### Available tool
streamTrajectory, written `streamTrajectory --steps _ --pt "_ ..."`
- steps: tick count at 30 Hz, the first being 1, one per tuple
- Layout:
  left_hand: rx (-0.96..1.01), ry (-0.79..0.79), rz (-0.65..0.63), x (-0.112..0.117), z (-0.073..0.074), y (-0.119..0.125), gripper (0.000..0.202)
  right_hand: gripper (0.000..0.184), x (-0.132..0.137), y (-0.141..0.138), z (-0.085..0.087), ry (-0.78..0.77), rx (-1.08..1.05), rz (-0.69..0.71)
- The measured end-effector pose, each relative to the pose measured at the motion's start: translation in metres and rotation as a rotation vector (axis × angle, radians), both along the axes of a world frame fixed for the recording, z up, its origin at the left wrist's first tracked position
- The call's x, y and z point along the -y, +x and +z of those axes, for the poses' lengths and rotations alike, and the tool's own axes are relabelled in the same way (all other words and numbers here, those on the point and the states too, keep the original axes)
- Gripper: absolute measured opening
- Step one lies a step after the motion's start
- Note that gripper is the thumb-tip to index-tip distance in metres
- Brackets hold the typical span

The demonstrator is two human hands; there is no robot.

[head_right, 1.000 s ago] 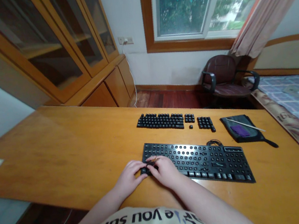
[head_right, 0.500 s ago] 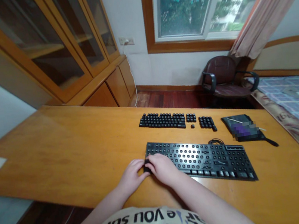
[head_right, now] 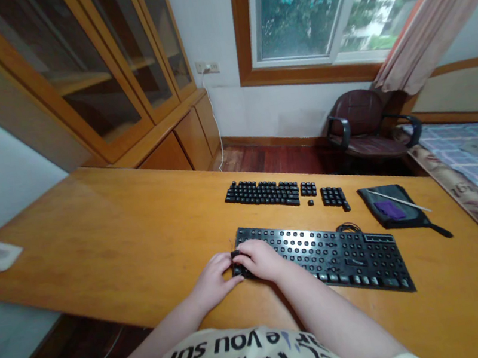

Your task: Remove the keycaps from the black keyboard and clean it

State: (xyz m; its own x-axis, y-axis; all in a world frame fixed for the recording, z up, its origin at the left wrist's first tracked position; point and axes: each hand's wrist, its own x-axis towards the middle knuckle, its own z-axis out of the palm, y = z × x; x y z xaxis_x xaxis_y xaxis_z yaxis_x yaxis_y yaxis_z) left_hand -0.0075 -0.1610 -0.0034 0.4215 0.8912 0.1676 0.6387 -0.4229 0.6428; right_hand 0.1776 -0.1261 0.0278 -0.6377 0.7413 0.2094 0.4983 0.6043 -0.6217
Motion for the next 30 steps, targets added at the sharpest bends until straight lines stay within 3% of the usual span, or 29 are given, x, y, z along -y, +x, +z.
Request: streamTrajectory --steps 12,16,20,24,30 --pt "0.033 0.027 -0.031 -0.0014 -0.0013 0.0018 0.019 0.025 0.0106 -0.0009 0.0034 0.242 0.057 -0.007" --pt "0.044 0.018 -0.016 -0.0015 -0.0021 0.0021 0.023 0.023 0.0069 0.0004 0.0025 0.229 0.049 0.017" --pt "0.058 -0.006 -0.003 -0.0011 0.0000 0.0018 0.029 0.023 0.0035 0.0021 0.0049 0.192 0.007 0.126" --pt "0.070 -0.022 -0.040 -0.0015 0.0053 0.0020 0.022 0.023 0.0032 0.0041 0.0082 0.156 -0.066 0.214" --pt "0.054 -0.018 -0.039 -0.0021 0.0061 0.0027 0.020 0.025 0.0023 0.0053 0.0071 0.093 -0.102 0.177"
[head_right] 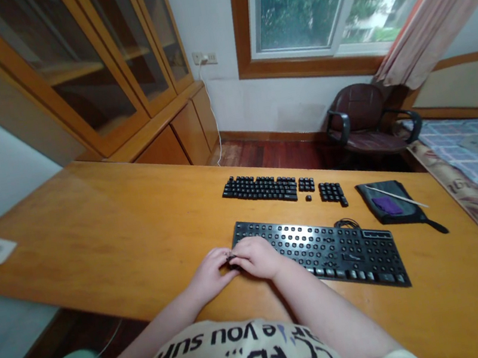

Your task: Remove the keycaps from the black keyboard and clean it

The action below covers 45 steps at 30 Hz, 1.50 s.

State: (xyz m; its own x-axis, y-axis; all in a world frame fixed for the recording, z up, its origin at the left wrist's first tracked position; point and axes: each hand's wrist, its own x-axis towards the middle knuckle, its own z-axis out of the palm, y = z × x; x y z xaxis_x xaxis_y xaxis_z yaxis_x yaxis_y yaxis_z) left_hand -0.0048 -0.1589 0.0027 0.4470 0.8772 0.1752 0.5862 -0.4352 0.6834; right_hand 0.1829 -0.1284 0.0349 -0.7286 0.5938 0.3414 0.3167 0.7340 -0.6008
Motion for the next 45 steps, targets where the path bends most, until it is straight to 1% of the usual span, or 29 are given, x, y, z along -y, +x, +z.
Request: streamTrajectory --steps 5,10,17,20,24,29,32,36,40,45 --pt "-0.011 0.006 0.000 0.001 0.000 -0.001 0.025 0.022 -0.003 0.002 -0.003 -0.038 -0.046 0.019" --pt "0.024 0.023 -0.010 0.002 0.002 -0.002 0.021 0.019 -0.003 0.005 -0.001 -0.026 -0.056 0.043" --pt "0.027 0.013 -0.017 0.000 0.001 -0.003 0.018 0.015 -0.003 0.006 -0.001 -0.050 -0.070 0.056" --pt "0.023 0.017 -0.011 0.001 0.000 -0.002 0.019 0.016 -0.003 0.005 0.000 -0.032 -0.056 0.030" --pt "0.012 0.018 0.008 0.001 -0.002 -0.001 0.024 0.020 -0.001 0.004 0.000 0.004 0.013 -0.042" --pt "0.007 0.017 0.023 0.000 -0.007 -0.001 0.019 0.024 0.004 0.000 0.000 0.057 0.121 -0.118" --pt "0.011 0.012 0.012 -0.001 -0.006 -0.002 0.018 0.025 0.005 -0.001 -0.002 0.071 0.125 -0.155" --pt "0.006 0.004 0.013 0.001 -0.004 -0.002 0.019 0.026 0.003 -0.001 -0.007 0.053 0.113 -0.201" --pt "-0.006 0.013 0.016 0.003 -0.004 -0.001 0.018 0.026 0.003 0.000 -0.009 0.044 0.090 -0.200" --pt "-0.009 0.047 0.019 0.004 -0.006 -0.001 0.016 0.026 0.007 -0.001 -0.004 0.105 0.057 -0.147"
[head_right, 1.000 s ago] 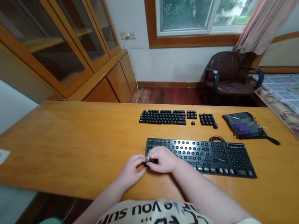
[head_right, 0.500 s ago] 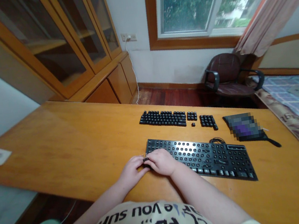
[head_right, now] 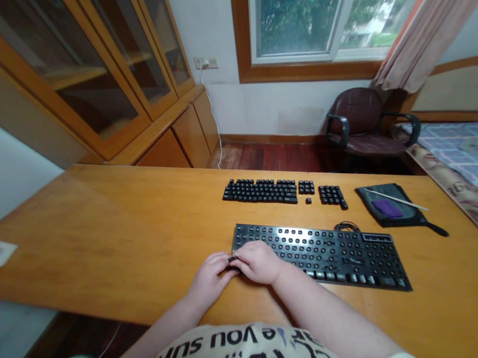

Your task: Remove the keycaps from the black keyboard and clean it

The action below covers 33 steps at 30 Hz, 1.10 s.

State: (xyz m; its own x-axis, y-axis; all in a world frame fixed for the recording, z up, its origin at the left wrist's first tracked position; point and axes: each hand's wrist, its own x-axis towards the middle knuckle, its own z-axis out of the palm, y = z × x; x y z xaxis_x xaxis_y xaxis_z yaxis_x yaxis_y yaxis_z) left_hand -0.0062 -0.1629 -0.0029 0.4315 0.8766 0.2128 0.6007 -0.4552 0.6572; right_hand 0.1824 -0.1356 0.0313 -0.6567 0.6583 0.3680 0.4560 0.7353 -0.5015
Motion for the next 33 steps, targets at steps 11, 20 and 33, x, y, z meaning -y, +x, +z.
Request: streamTrajectory --steps 11,20,33 --pt "0.030 0.010 0.030 0.001 0.003 0.002 0.013 0.034 -0.004 0.009 -0.002 -0.147 -0.305 -0.264" --pt "0.102 -0.105 0.184 0.001 0.011 0.007 0.043 0.024 -0.010 0.004 -0.008 -0.364 -0.468 -0.361" --pt "0.330 -0.066 0.255 -0.031 0.010 0.037 0.028 0.020 -0.008 0.008 -0.010 -0.283 -0.618 -0.436"
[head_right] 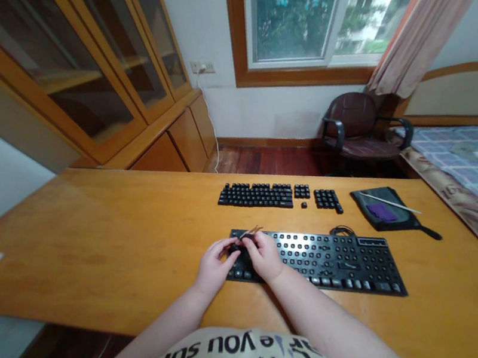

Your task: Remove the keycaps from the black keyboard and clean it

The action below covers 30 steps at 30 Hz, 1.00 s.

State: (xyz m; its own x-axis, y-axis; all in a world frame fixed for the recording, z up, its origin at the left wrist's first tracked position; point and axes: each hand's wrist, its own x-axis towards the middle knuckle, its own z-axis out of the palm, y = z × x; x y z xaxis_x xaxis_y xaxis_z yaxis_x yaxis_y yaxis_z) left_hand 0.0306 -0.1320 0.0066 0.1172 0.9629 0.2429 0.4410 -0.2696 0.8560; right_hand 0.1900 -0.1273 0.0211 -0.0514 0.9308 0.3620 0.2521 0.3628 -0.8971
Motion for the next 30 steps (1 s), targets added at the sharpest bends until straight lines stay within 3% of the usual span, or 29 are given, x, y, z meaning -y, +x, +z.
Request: streamTrajectory --steps 5,10,14,21,25,30 --pt "0.041 -0.006 -0.012 -0.0026 -0.0046 -0.0065 0.028 0.020 -0.0028 -0.0028 0.0083 0.048 0.000 0.159" --pt "0.029 -0.029 -0.053 -0.0033 -0.0029 -0.0072 0.028 0.020 -0.0061 -0.0027 0.0058 0.004 -0.011 0.244" --pt "0.024 -0.030 -0.062 -0.0036 -0.0046 -0.0064 0.030 0.020 -0.0071 -0.0027 0.0034 -0.017 -0.032 0.265" --pt "-0.022 0.026 -0.132 -0.0029 -0.0083 -0.0057 0.032 0.023 -0.0055 -0.0035 0.0059 0.034 0.110 0.223" --pt "0.120 -0.051 -0.100 -0.0048 -0.0050 -0.0048 0.030 0.023 -0.0054 -0.0028 0.0012 0.033 0.052 0.150" --pt "0.403 -0.238 -0.094 -0.0087 -0.0021 -0.0061 0.021 0.022 -0.0054 -0.0023 0.0001 0.069 0.041 0.183"
